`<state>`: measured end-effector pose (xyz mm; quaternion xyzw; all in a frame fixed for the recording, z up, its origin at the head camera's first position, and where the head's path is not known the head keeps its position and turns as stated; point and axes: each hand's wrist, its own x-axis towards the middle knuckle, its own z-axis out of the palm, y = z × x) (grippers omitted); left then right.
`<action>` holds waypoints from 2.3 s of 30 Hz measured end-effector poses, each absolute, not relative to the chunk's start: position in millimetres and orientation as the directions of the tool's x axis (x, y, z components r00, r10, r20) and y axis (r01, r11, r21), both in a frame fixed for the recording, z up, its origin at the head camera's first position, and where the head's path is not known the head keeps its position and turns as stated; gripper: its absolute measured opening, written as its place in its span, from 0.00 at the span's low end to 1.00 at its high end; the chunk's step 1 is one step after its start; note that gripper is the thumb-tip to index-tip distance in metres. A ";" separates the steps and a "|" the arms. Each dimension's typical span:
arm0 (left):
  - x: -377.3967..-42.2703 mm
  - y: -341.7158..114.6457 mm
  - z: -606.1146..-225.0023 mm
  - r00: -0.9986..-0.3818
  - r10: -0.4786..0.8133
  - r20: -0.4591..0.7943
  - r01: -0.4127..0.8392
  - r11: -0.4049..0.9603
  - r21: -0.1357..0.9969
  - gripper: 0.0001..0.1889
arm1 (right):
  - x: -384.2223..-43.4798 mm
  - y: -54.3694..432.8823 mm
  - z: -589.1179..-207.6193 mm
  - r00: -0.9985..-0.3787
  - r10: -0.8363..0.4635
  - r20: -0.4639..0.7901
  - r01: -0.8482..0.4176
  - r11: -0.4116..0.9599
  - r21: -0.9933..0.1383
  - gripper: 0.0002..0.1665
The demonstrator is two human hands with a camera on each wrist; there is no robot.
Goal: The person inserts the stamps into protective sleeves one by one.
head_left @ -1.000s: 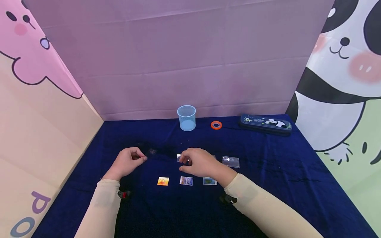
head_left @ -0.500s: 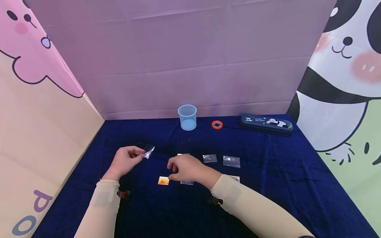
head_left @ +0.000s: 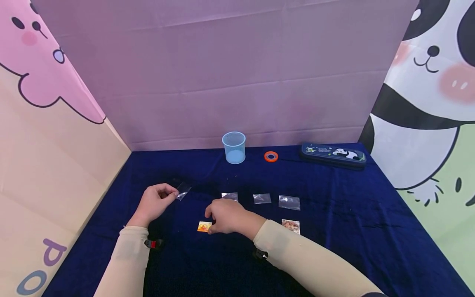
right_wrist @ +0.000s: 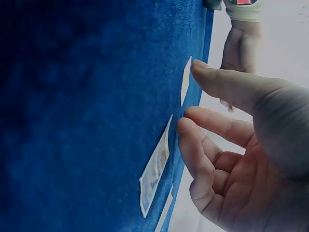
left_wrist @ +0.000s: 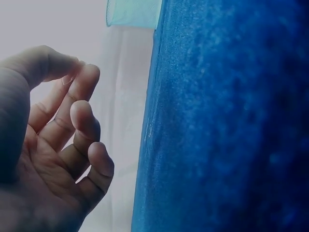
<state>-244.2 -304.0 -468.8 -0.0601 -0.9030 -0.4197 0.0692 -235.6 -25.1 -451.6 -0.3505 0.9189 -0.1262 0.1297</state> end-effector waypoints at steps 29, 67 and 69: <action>-246.2 -310.0 -472.4 -0.987 0.036 0.157 0.147 0.604 0.783 0.04 | -232.1 -33.3 -450.7 -0.714 -0.691 -0.110 -0.640 0.709 -0.296 0.11; -240.4 -288.7 -427.1 -0.916 0.005 0.401 0.341 0.539 0.770 0.04 | -244.7 66.2 -407.0 -0.815 -0.530 0.233 -0.521 0.496 -0.695 0.07; -239.0 -284.5 -420.1 -0.907 -0.001 0.421 0.348 0.560 0.751 0.03 | -245.3 72.0 -402.5 -0.823 -0.513 0.243 -0.510 0.482 -0.712 0.07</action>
